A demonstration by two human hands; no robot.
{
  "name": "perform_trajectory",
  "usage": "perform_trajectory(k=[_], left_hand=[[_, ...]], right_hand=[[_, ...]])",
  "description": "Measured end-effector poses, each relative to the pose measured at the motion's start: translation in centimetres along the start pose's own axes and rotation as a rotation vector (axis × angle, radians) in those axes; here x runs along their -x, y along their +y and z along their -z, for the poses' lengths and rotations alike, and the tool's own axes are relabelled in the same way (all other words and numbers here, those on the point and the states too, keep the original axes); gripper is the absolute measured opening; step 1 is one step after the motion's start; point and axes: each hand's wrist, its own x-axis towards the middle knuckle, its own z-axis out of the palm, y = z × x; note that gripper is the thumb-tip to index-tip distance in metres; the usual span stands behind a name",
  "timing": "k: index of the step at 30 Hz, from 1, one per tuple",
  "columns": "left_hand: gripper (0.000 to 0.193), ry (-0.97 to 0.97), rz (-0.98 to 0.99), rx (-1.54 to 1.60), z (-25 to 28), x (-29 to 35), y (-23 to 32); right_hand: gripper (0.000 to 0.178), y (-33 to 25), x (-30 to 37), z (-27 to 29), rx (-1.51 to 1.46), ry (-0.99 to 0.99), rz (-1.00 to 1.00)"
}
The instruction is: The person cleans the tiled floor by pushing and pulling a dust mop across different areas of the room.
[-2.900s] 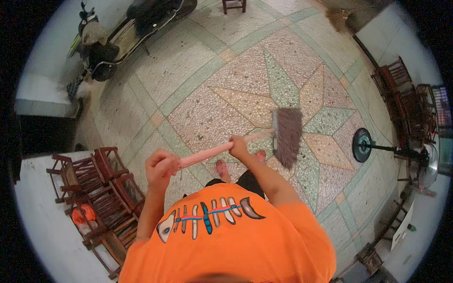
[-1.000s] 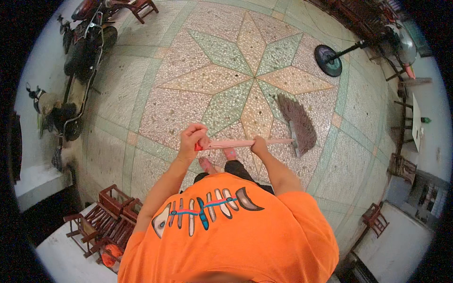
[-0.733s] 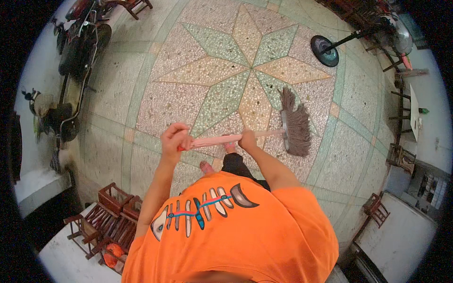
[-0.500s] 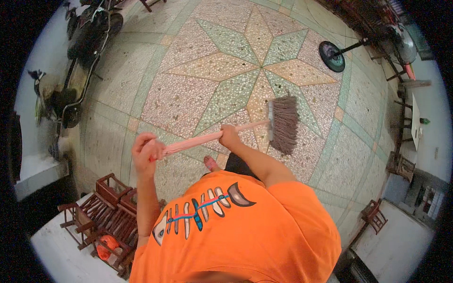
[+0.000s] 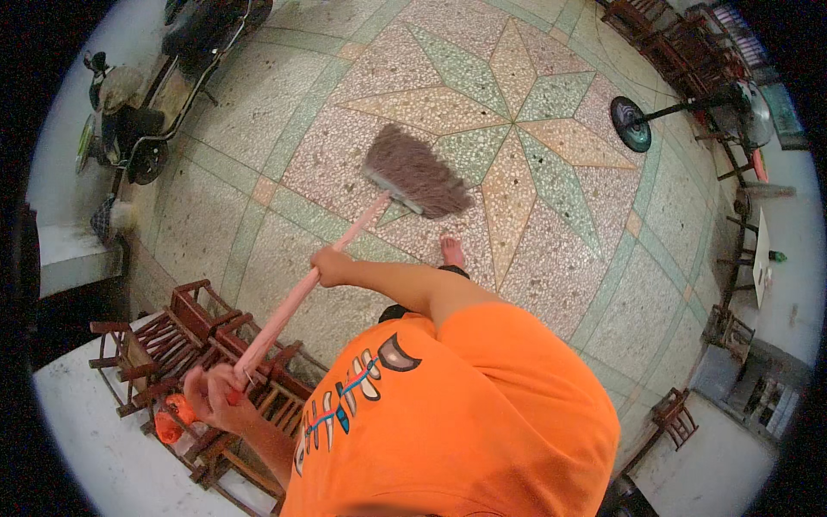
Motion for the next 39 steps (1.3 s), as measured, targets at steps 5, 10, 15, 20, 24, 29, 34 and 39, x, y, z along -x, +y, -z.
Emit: perform_trajectory(k=[5,10,15,20,24,29,34,39], left_hand=[[0.033,-0.058,-0.237,-0.292,0.9,2.4,1.5],[0.029,0.123,-0.04,-0.291,1.6,2.5,1.9],[0.027,0.016,-0.052,-0.217,-0.3,3.2,2.0],[0.024,-0.084,-0.032,-0.13,-4.8,4.4,1.4],[0.025,-0.249,0.029,0.014,-10.9,6.5,1.9],[0.023,-0.5,0.119,0.153,-17.9,9.2,0.5],[0.022,-0.89,0.267,0.38,-27.6,15.2,-0.5],[0.015,-1.306,0.427,0.5,-35.1,24.0,-1.3]], right_hand=[[0.019,-2.2,-1.0,-1.4,0.027,-0.369,0.082],[0.018,-4.1,1.5,0.6,0.04,-0.414,-0.013],[0.02,-2.8,6.8,3.0,-0.016,-0.323,-0.137],[0.021,0.3,13.9,7.0,0.006,-0.233,-0.271],[0.021,3.4,20.5,9.4,-0.057,-0.077,-0.405],[0.024,6.2,30.5,12.5,-0.065,0.256,-0.474],[0.021,11.4,41.5,13.5,-0.021,0.531,-0.723],[0.013,15.9,52.8,10.8,0.011,0.962,-0.912]])
